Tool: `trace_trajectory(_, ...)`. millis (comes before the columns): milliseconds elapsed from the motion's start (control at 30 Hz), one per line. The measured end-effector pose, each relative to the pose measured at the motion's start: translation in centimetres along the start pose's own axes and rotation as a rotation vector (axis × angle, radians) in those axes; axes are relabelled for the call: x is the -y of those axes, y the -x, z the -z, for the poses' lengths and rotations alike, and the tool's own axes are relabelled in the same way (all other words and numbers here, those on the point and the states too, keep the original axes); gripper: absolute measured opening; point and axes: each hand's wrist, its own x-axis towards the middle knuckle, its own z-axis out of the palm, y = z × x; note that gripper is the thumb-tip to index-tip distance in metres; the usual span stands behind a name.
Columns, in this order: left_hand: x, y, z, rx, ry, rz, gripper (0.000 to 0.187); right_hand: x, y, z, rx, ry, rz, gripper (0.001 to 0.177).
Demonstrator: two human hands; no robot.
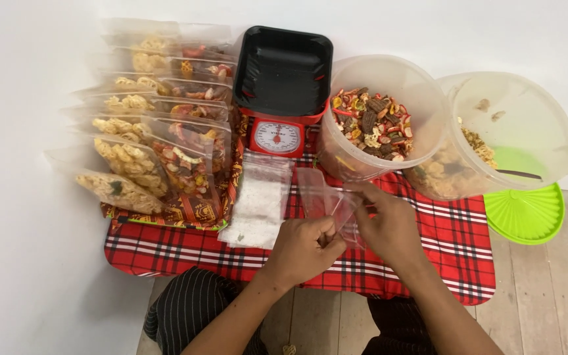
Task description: A person is manually packing various snacks from large plastic bins into smaller clear plastic bags using a spoon and their hands, working at a small table with a scale.
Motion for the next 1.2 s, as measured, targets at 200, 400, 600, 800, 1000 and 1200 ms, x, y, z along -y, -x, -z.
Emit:
trace_trajectory(200,-2.0,-0.3,0.8,-0.046,0.056,-0.085,0.031,0.7,0.9,0.4,-0.059,0.162,0.039,0.027)
trace_trajectory(400,-2.1,-0.8,1.8,-0.117,-0.312,-0.395,0.124,3.1,1.0,1.6,0.002,-0.102,-0.061,0.024)
trace_trajectory(600,-1.7,-1.0,1.4,-0.122,-0.428,-0.411,0.115,2.4,1.2,1.9,0.098,-0.327,-0.134,0.032)
trace_trajectory(800,-1.0,-0.7,0.1,-0.120,-0.505,-0.443,0.118,3.3,1.7,2.2,0.285,0.020,-0.478,0.036)
trace_trajectory(1000,-0.2,-0.7,-0.3,-0.133,-0.546,-0.496,0.102,-0.3,1.6,1.8,0.274,0.309,-0.494,0.038)
trace_trajectory(1200,-0.3,-1.2,0.4,-0.126,-0.539,-0.551,0.103,-0.6,1.3,3.0,0.271,0.146,-0.451,0.020)
